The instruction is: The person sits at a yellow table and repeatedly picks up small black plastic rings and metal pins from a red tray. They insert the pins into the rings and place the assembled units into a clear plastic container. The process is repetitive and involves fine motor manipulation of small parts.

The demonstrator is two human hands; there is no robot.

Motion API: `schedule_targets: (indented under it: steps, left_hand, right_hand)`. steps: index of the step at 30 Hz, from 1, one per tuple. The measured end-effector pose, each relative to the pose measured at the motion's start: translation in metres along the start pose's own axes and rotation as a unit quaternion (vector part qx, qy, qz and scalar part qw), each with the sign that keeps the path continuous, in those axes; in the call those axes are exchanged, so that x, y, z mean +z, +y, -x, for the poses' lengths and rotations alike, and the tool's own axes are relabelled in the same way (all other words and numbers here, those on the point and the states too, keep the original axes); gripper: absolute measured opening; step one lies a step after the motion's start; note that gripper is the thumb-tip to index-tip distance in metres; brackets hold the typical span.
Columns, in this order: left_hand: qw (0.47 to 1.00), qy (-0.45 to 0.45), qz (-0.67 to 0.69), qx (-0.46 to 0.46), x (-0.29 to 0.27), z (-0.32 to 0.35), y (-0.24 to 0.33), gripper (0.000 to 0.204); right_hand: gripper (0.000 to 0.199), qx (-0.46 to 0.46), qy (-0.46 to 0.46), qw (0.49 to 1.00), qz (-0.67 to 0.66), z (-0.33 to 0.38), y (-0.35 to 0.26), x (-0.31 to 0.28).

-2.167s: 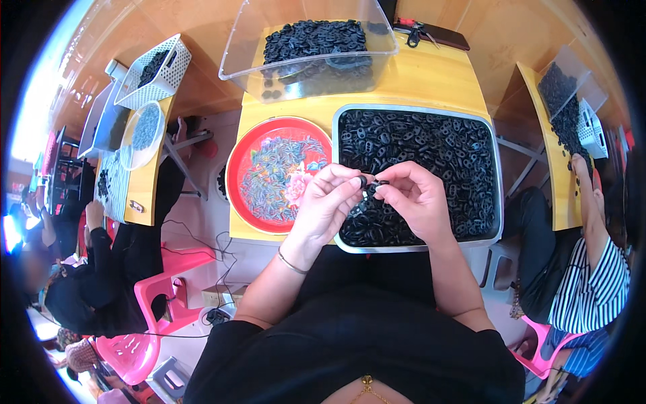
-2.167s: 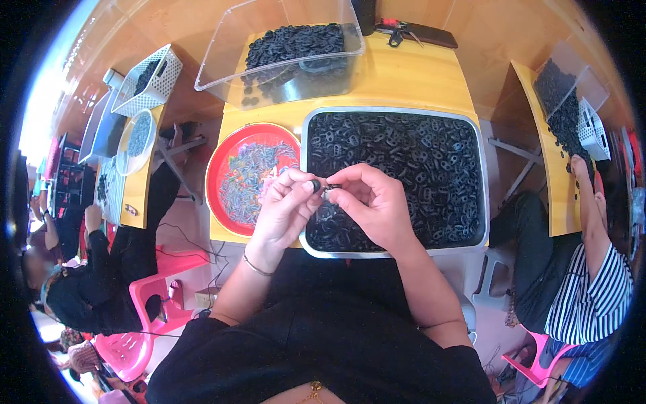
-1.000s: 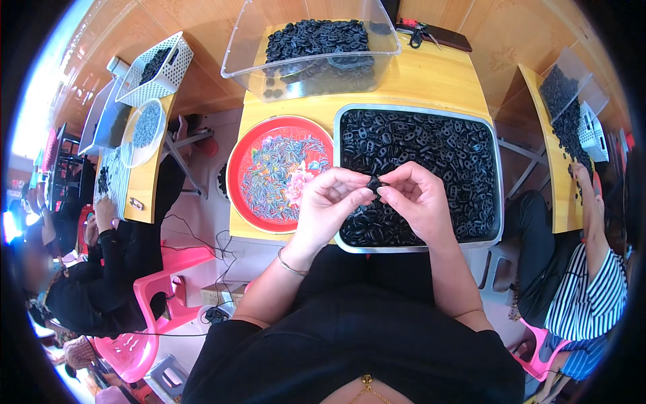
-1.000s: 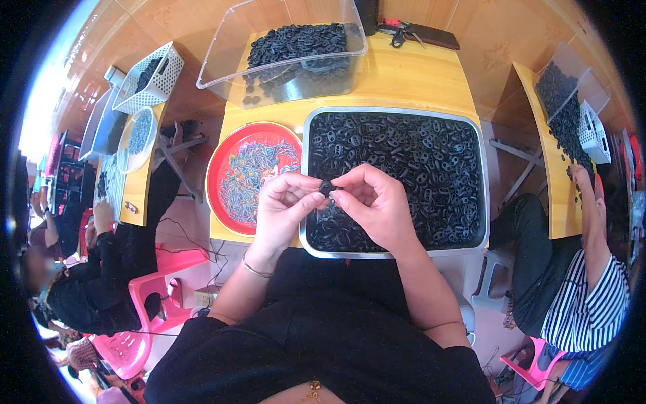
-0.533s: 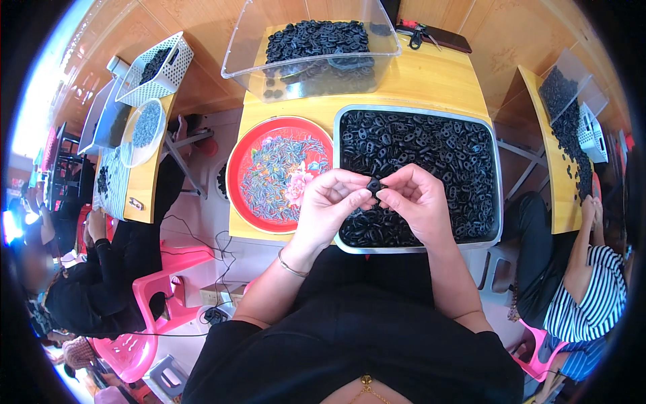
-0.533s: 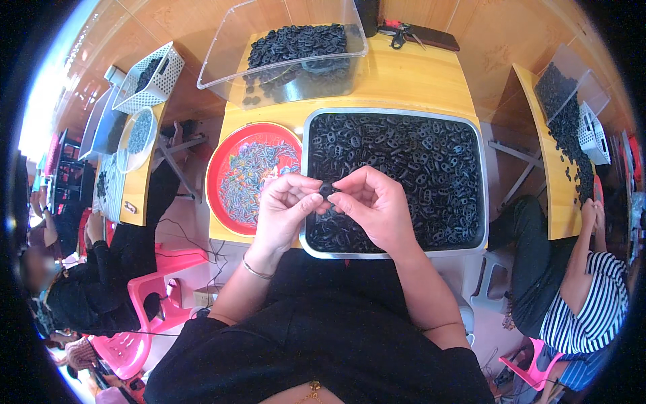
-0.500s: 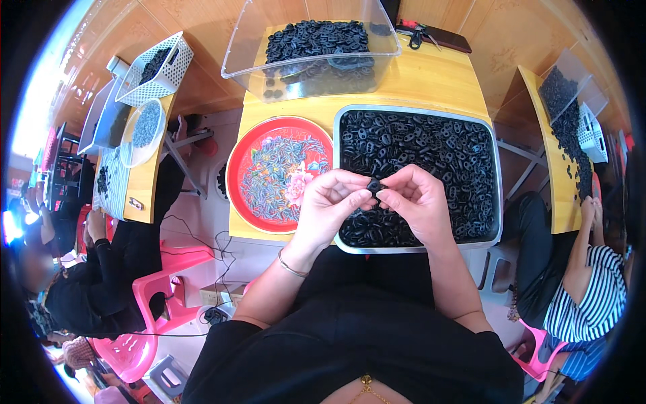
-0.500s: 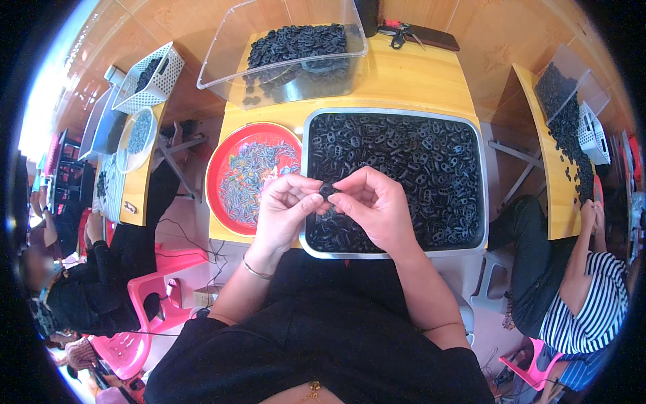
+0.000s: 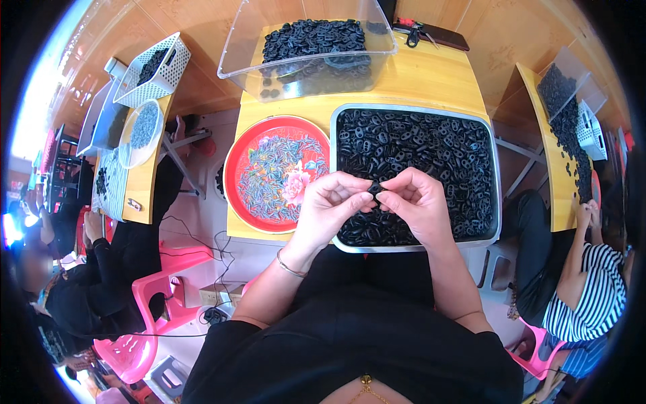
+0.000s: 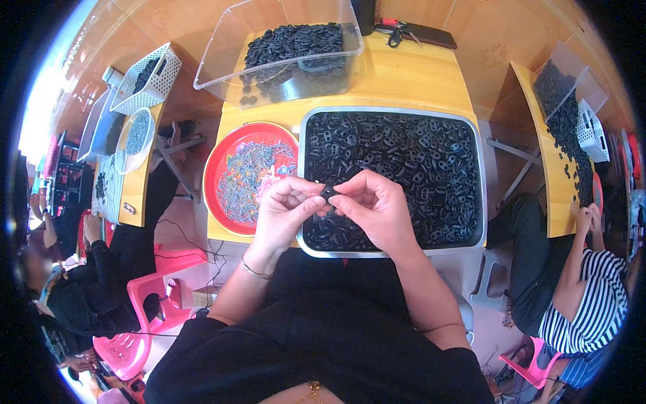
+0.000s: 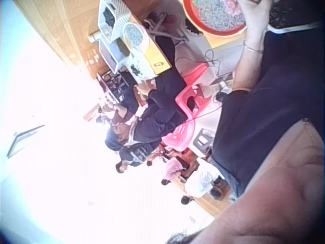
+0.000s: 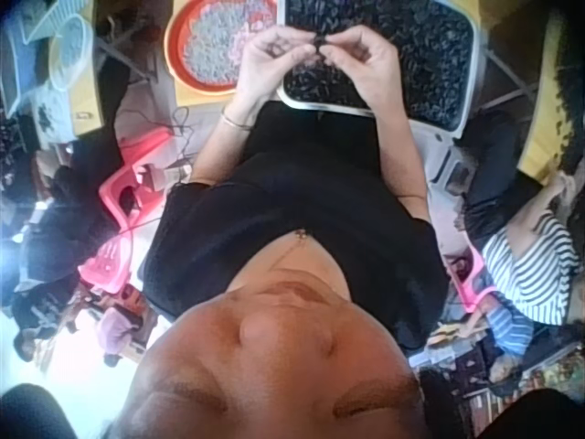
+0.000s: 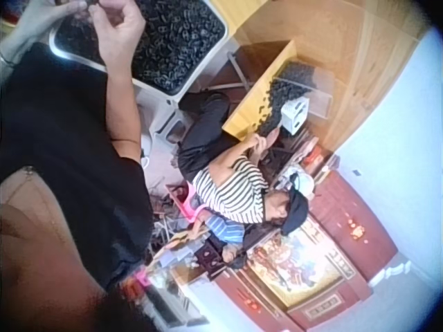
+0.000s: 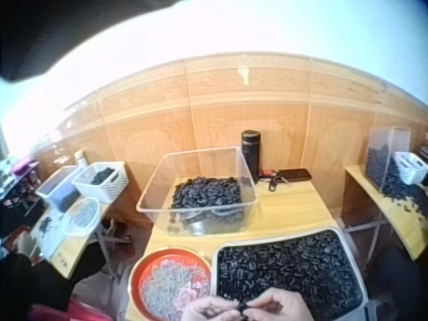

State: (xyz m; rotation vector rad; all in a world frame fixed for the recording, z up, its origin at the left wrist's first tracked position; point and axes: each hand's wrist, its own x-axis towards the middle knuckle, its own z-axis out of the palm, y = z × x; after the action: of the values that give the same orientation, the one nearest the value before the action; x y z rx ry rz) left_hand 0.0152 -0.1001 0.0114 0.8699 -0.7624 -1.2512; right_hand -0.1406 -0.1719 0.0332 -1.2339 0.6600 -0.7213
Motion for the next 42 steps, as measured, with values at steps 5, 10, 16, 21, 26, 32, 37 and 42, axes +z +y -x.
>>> schedule_targets:
  steps: [5, 10, 16, 21, 26, 32, 37, 42]
  left_hand:
    - [0.999, 0.009, -0.051, 0.004, 0.001, 0.002, 0.001, 0.013]
    - [0.997, 0.01, -0.071, 0.02, 0.003, 0.003, 0.002, 0.013]
    - [1.0, -0.005, -0.011, -0.002, 0.0, 0.001, 0.002, 0.014]
    - [1.0, -0.009, 0.002, -0.021, -0.002, 0.001, 0.003, 0.014]
    - [0.998, -0.013, 0.002, -0.058, -0.006, 0.0, 0.005, 0.014]
    - [0.994, -0.043, 0.061, -0.084, -0.007, -0.002, 0.007, 0.017]
    - [0.989, -0.044, 0.067, -0.12, -0.004, -0.003, 0.013, 0.026]
    - [0.984, -0.06, 0.101, -0.132, -0.005, -0.003, 0.009, 0.029]
  right_hand:
    - [0.009, 0.003, 0.004, 1.0, 0.009, 0.001, 0.0, 0.0]
    - [0.009, -0.007, 0.008, 1.0, 0.013, 0.0, 0.002, 0.0]
    - [0.008, -0.01, -0.005, 1.0, -0.014, 0.0, 0.0, 0.0]
    - [0.009, -0.01, -0.009, 1.0, -0.014, 0.001, 0.0, 0.002]
    - [0.015, -0.031, -0.005, 0.999, 0.034, 0.0, 0.003, 0.003]
    - [0.033, -0.056, -0.066, 0.99, 0.107, -0.002, -0.004, -0.002]
    - [0.033, -0.11, -0.121, 0.962, 0.219, -0.005, -0.009, -0.006]
    - [0.032, -0.135, -0.109, 0.961, 0.216, -0.004, -0.002, -0.007]
